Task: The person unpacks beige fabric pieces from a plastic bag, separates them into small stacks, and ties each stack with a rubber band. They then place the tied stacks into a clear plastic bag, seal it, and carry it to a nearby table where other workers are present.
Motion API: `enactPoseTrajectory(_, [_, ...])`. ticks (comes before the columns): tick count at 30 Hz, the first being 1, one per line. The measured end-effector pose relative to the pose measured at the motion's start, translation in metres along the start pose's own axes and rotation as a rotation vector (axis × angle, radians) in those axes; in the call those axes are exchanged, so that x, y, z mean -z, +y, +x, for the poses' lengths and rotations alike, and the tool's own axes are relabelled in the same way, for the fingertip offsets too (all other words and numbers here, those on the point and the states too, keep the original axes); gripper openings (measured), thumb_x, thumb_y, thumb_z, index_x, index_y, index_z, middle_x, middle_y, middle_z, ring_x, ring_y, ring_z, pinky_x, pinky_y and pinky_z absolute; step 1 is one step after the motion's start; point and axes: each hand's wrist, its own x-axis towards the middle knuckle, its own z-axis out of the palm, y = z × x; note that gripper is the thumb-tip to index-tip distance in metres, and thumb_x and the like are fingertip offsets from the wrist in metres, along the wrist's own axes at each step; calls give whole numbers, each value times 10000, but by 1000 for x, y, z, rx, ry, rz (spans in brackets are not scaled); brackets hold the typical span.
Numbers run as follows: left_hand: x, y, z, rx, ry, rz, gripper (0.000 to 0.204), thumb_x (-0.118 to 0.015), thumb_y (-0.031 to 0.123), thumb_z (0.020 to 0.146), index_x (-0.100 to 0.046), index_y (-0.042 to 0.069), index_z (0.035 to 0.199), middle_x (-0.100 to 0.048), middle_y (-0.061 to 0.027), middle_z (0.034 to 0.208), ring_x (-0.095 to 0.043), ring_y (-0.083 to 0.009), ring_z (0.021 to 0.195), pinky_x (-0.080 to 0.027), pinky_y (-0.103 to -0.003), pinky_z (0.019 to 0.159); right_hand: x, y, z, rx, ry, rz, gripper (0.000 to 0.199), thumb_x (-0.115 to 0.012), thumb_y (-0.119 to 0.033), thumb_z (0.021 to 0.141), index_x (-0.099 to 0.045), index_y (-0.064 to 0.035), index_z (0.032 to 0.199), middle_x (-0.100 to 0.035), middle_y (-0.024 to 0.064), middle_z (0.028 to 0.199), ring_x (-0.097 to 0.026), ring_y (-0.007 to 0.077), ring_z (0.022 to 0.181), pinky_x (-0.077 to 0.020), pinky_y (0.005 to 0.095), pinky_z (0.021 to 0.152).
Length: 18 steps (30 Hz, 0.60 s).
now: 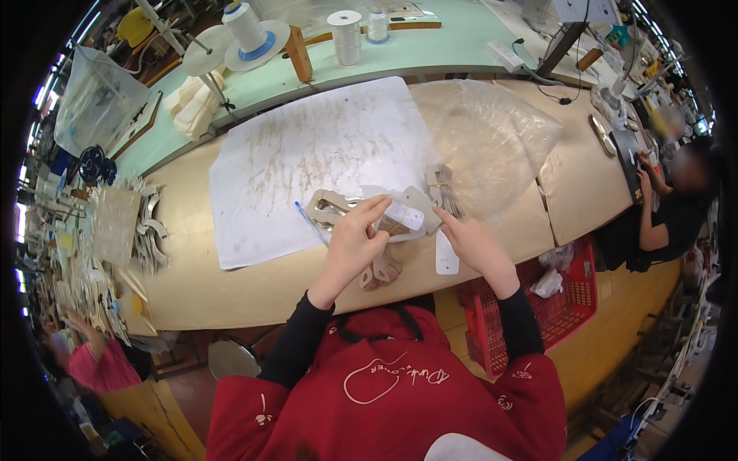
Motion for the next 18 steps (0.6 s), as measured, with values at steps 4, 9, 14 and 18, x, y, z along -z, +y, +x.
enactPoseTrajectory(4, [4, -13, -2, -12, -18, 11, 579, -570, -29, 738, -610, 32, 1313, -633, -97, 1307, -446, -76, 564, -427, -233, 563, -48, 4, 13, 162, 316, 420, 363, -499, -176, 1006, -538, -55, 1345, -662, 213, 867, -693, 257, 786, -561, 371, 677])
enactPoseTrajectory(9, [2, -20, -9, 3, -13, -42, 575, -570, -35, 741, -608, 26, 1311, -631, -93, 1299, -470, -84, 568, -433, -236, 570, -101, -8, 29, -376, 154, 1529, 308, -537, -181, 1012, -593, 41, 1218, -661, 100, 844, -661, 134, 747, -556, 263, 638])
enactPoseTrajectory(14, [9, -12, -6, 43, 19, -146, 579, -558, -56, 736, -624, 36, 1304, -621, -91, 1317, -475, -50, 571, -448, -217, 556, -81, -26, 27, -267, 310, 1297, 183, -624, -117, 956, -684, 51, 995, -667, 61, 787, -639, 104, 635, -536, 234, 596])
enactPoseTrajectory(18, [20, -6, -5, 65, 66, -238, 562, -544, -64, 747, -640, 37, 1291, -627, -91, 1310, -480, -34, 578, -459, -207, 554, -45, -36, 9, -200, 622, 1087, 136, -642, -86, 931, -683, 44, 930, -667, 76, 755, -629, 124, 597, -511, 250, 573])
